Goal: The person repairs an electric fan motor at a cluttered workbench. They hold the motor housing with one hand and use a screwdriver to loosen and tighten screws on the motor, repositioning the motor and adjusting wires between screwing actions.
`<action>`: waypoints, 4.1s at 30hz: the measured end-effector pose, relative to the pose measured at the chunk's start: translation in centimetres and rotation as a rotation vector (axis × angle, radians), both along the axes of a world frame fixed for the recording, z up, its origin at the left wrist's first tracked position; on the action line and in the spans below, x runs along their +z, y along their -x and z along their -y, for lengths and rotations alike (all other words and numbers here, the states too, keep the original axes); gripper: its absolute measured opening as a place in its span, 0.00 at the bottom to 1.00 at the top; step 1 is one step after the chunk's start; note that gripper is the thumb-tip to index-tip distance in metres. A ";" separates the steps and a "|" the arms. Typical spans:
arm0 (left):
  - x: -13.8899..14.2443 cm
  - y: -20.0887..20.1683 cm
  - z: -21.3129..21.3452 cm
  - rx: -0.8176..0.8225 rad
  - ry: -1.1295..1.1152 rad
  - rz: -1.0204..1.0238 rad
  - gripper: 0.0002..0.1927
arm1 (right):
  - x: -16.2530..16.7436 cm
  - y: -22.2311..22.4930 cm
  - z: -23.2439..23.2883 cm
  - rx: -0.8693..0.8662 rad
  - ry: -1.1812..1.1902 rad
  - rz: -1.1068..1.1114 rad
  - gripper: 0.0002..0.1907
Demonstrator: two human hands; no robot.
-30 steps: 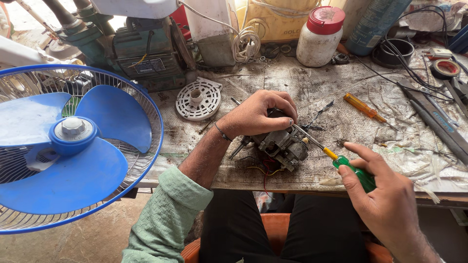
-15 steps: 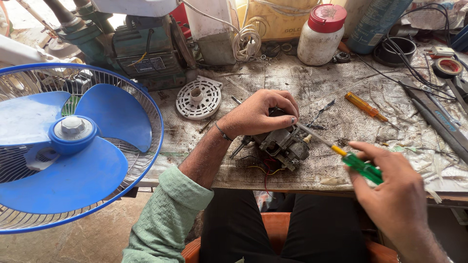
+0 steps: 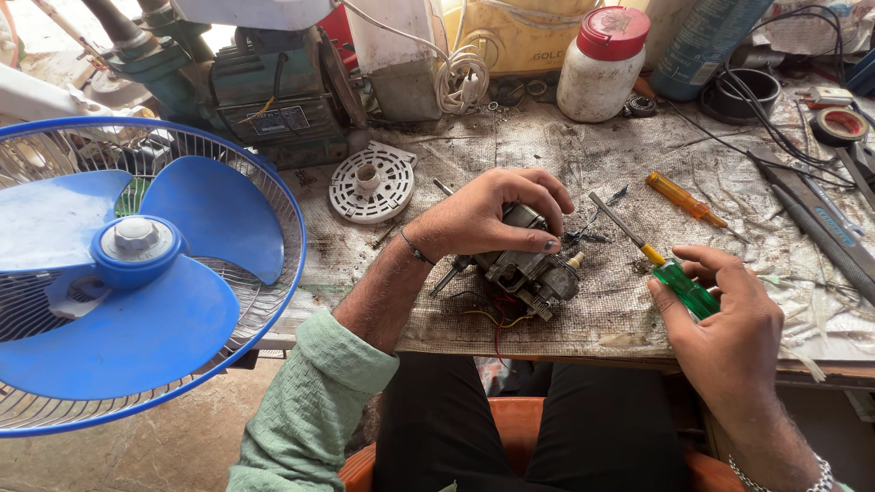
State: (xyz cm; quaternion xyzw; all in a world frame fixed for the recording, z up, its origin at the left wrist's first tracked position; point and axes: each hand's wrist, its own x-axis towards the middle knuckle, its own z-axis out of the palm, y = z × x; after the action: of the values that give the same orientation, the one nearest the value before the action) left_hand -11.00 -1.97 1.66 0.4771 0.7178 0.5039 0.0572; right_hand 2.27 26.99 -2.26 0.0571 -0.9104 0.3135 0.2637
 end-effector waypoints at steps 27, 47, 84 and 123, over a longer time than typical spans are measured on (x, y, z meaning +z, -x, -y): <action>3.1 -2.0 -0.2 0.164 0.187 -0.336 0.07 | -0.5 0.0 0.6 -0.021 -0.078 -0.060 0.20; 4.8 -6.6 -3.4 0.529 0.630 -0.737 0.03 | -0.4 -0.2 0.8 -0.008 -0.120 -0.089 0.21; 4.7 -5.9 -3.2 0.424 0.566 -0.742 0.02 | -0.4 -0.3 0.8 0.005 -0.131 -0.087 0.22; 5.2 -4.5 -3.3 0.444 0.468 -0.683 0.15 | -0.2 -0.4 1.1 -0.005 -0.123 -0.089 0.22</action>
State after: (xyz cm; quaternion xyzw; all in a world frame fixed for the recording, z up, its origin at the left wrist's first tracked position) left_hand -6.51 1.36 6.87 0.4247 0.8746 0.1424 -0.1855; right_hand 2.63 25.91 -2.46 0.0846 -0.9155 0.2534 0.3007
